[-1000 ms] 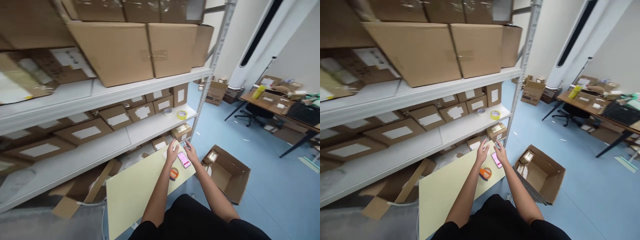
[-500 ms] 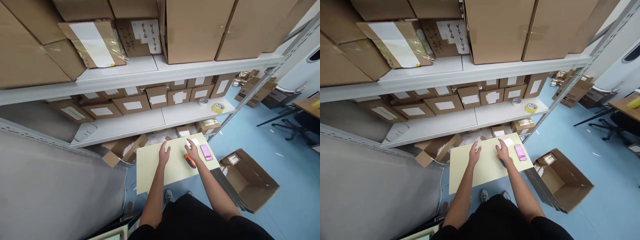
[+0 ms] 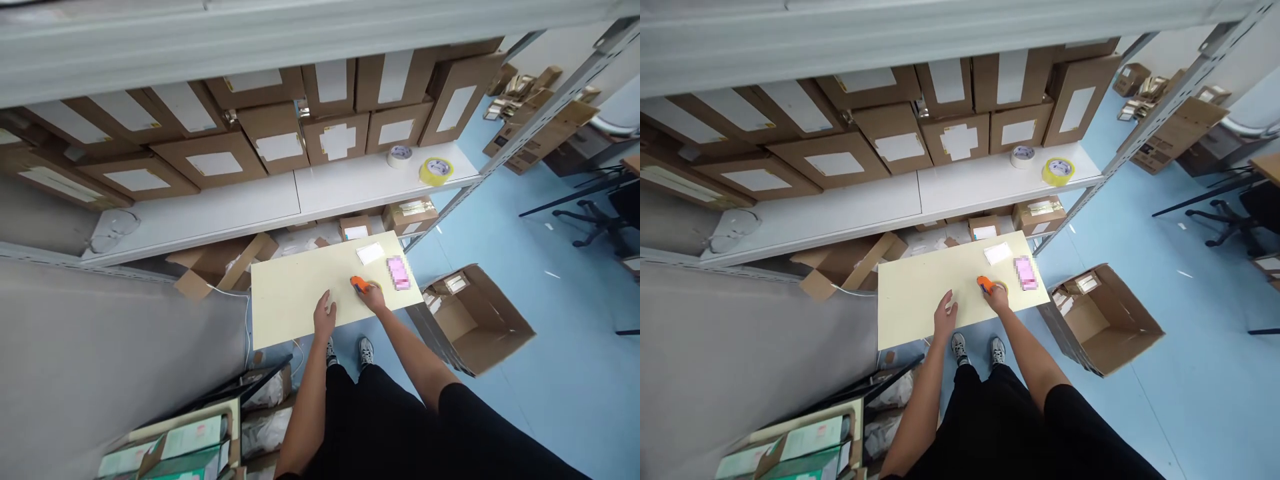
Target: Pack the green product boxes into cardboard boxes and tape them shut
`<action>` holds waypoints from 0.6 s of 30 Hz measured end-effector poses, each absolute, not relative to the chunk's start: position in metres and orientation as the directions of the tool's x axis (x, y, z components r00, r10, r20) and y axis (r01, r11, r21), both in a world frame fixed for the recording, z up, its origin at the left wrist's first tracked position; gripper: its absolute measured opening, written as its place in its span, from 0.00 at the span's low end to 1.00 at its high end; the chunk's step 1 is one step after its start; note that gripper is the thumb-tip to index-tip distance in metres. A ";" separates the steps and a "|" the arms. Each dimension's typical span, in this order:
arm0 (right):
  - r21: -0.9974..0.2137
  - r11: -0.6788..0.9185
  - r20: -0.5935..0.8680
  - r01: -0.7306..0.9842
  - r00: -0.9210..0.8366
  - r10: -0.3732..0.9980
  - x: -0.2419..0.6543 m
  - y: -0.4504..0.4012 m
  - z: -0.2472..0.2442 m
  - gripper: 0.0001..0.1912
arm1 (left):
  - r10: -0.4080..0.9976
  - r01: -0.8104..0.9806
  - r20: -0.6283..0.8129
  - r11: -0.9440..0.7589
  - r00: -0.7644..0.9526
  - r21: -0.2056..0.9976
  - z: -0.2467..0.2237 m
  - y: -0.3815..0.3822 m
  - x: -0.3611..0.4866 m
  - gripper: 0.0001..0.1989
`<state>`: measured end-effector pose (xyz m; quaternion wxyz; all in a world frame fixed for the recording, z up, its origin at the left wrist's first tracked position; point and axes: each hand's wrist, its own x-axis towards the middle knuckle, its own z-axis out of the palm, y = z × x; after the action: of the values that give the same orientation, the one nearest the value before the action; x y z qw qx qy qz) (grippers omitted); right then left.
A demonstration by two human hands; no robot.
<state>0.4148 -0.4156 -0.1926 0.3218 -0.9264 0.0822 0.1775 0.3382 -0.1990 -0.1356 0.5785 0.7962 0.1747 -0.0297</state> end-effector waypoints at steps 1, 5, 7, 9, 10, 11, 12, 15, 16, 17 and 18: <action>-0.558 -0.790 -0.374 -0.252 0.927 -0.032 0.411 -0.414 -0.200 0.12 | 0.254 0.327 -0.262 -0.259 0.931 0.909 -0.140 -0.204 0.331 0.26; -0.521 -0.795 -0.412 -0.312 0.907 -0.086 0.395 -0.411 -0.220 0.22 | 0.286 0.367 -0.299 -0.222 0.910 0.903 -0.150 -0.217 0.307 0.26; -0.501 -0.794 -0.452 -0.344 0.887 -0.099 0.391 -0.411 -0.223 0.24 | 0.302 0.373 -0.300 -0.225 0.905 0.900 -0.150 -0.219 0.303 0.26; -0.483 -0.793 -0.484 -0.372 0.868 -0.112 0.391 -0.412 -0.223 0.24 | 0.312 0.374 -0.295 -0.234 0.903 0.897 -0.147 -0.220 0.303 0.25; -0.489 -0.783 -0.492 -0.383 0.863 -0.114 0.392 -0.413 -0.221 0.22 | 0.315 0.374 -0.293 -0.238 0.903 0.896 -0.145 -0.221 0.305 0.25; -0.510 -0.768 -0.493 -0.388 0.863 -0.109 0.394 -0.414 -0.220 0.21 | 0.314 0.372 -0.290 -0.242 0.904 0.896 -0.142 -0.221 0.307 0.25; -0.540 -0.747 -0.486 -0.387 0.868 -0.098 0.396 -0.416 -0.217 0.19 | 0.311 0.367 -0.285 -0.246 0.907 0.897 -0.138 -0.221 0.310 0.24; -0.636 -0.686 -0.443 -0.354 0.895 -0.051 0.404 -0.420 -0.205 0.17 | 0.299 0.338 -0.259 -0.250 0.918 0.907 -0.127 -0.220 0.321 0.24; -0.656 -0.676 -0.425 -0.336 0.904 -0.037 0.407 -0.420 -0.200 0.17 | 0.298 0.326 -0.248 -0.248 0.922 0.912 -0.122 -0.218 0.325 0.24; -0.675 -0.667 -0.405 -0.316 0.914 -0.023 0.410 -0.421 -0.193 0.16 | 0.301 0.316 -0.238 -0.244 0.924 0.917 -0.118 -0.216 0.329 0.24; -0.703 -0.651 -0.371 -0.287 0.929 -0.010 0.413 -0.420 -0.185 0.16 | 0.305 0.306 -0.228 -0.238 0.925 0.922 -0.113 -0.214 0.334 0.23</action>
<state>0.4132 -0.4202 -0.1853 0.4096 -0.8925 0.0832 0.1695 0.3337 -0.2138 -0.1134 0.5861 0.7867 0.1941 -0.0004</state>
